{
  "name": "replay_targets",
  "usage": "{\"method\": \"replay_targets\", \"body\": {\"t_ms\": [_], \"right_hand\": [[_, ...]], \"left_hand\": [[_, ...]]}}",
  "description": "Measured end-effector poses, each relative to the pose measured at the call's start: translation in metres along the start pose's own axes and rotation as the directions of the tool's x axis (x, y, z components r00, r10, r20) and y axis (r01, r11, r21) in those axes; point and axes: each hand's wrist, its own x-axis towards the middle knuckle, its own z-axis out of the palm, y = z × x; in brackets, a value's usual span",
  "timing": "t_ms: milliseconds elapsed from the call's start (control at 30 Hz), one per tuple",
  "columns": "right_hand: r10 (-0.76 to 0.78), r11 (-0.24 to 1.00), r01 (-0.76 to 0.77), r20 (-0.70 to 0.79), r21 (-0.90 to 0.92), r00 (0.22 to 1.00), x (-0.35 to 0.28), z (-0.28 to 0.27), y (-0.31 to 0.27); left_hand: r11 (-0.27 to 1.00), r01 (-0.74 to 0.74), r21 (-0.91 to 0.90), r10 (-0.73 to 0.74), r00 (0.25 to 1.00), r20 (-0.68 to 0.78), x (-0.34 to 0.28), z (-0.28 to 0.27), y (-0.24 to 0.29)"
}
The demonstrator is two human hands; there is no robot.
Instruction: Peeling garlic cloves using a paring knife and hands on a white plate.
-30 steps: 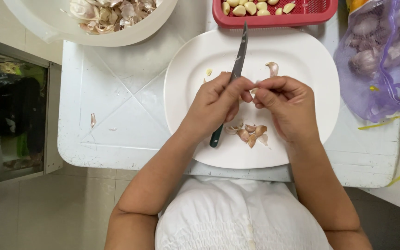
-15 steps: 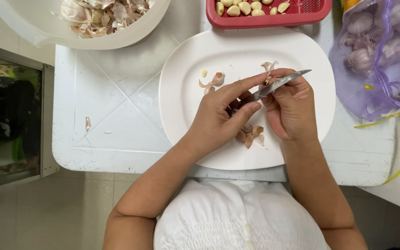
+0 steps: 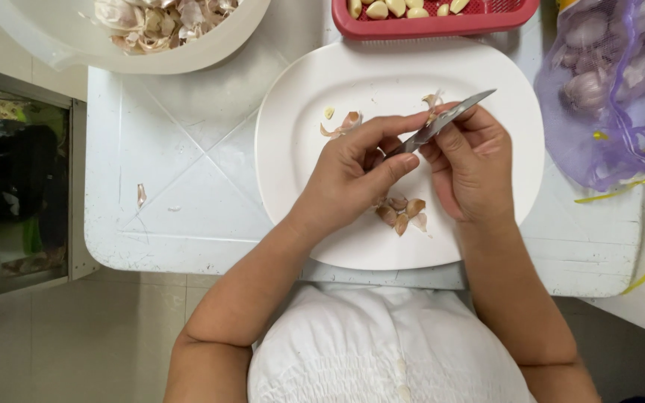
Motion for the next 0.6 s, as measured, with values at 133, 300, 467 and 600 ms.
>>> {"method": "replay_targets", "body": {"t_ms": [133, 300, 467, 600], "right_hand": [[-0.049, 0.998, 0.049, 0.005, -0.044, 0.999, -0.008, 0.025, -0.028], [-0.115, 0.988, 0.126, 0.126, -0.089, 0.985, -0.018, 0.049, -0.051], [-0.126, 0.98, 0.144, 0.134, -0.136, 0.983, -0.024, 0.056, -0.042], [-0.151, 0.975, 0.169, 0.126, -0.144, 0.98, -0.028, 0.057, -0.029]], "left_hand": [[0.998, -0.009, -0.069, 0.01, 1.0, 0.009, -0.002, 0.002, 0.022], [1.0, 0.001, 0.011, -0.001, 1.0, 0.023, -0.01, 0.003, 0.034], [1.0, 0.021, 0.019, -0.02, 0.999, -0.037, -0.019, 0.001, 0.035], [0.999, 0.02, 0.04, -0.017, 0.996, -0.087, -0.027, 0.003, 0.036]]}}
